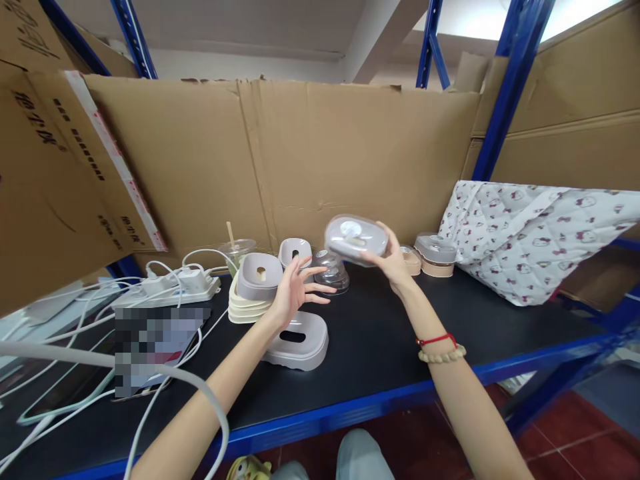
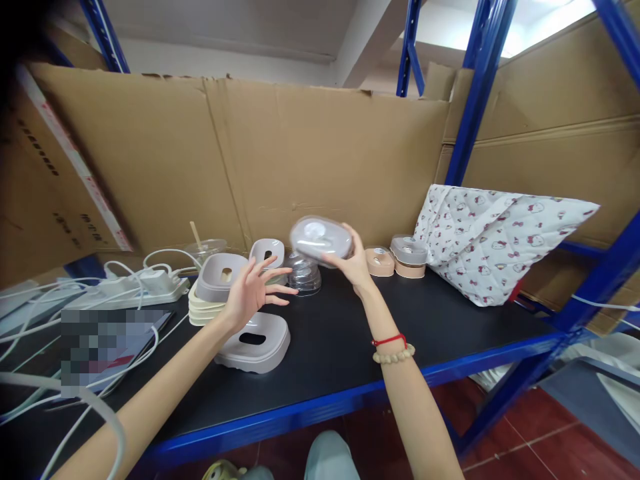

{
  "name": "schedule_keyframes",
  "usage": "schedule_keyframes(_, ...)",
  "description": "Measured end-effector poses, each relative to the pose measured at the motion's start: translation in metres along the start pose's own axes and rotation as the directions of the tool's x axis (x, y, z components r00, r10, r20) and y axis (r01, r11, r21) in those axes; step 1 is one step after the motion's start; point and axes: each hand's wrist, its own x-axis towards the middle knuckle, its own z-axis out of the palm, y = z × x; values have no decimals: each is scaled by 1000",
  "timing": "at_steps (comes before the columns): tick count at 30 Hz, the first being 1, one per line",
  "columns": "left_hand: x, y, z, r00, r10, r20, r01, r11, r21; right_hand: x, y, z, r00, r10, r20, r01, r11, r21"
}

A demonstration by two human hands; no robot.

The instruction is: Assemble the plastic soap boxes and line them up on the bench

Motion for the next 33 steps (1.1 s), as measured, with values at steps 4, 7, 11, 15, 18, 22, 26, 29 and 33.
schedule_keyframes(4, 4, -8, -3, 1000, 20, 19, -22, 996, 81, 5, 15, -13, 817, 239, -525, -346, 931, -115)
schedule_keyframes(7, 7, -14, -4, 999, 49, 22, -51, 993, 108, 5, 23, -22, 691, 323, -647, -501, 859, -106)
schedule_keyframes(11, 6, -12, -3, 996, 82, 19, -84, 990, 117, 8, 36, -30, 692, 321, -647, -533, 831, -157)
schedule_keyframes(15, 2, -4, -1, 997, 79, -6, -77, 989, 128, 10, 44, -35, 710, 330, -622, -583, 771, -257)
schedule_keyframes(18, 0, -3, 0, 992, 124, -16, -119, 978, 170, 6, 42, -36, 702, 350, -620, -630, 711, -313)
schedule_keyframes(22, -1, 0, -2, 906, 413, -93, -319, 810, 492, 1, 31, -34, 694, 348, -631, -654, 671, -350)
schedule_keyframes(26, 0, 11, -17, 780, 621, 76, -343, 323, 882, 0, 20, -30, 733, 329, -595, -622, 679, -391)
schedule_keyframes(29, 3, 17, -32, 779, 619, 96, -211, 115, 971, 0, 15, -27, 747, 355, -562, -627, 656, -419)
schedule_keyframes(33, 2, 18, -43, 741, 653, -156, 94, 130, 987, -2, 14, -23, 770, 255, -585, -581, 661, -476)
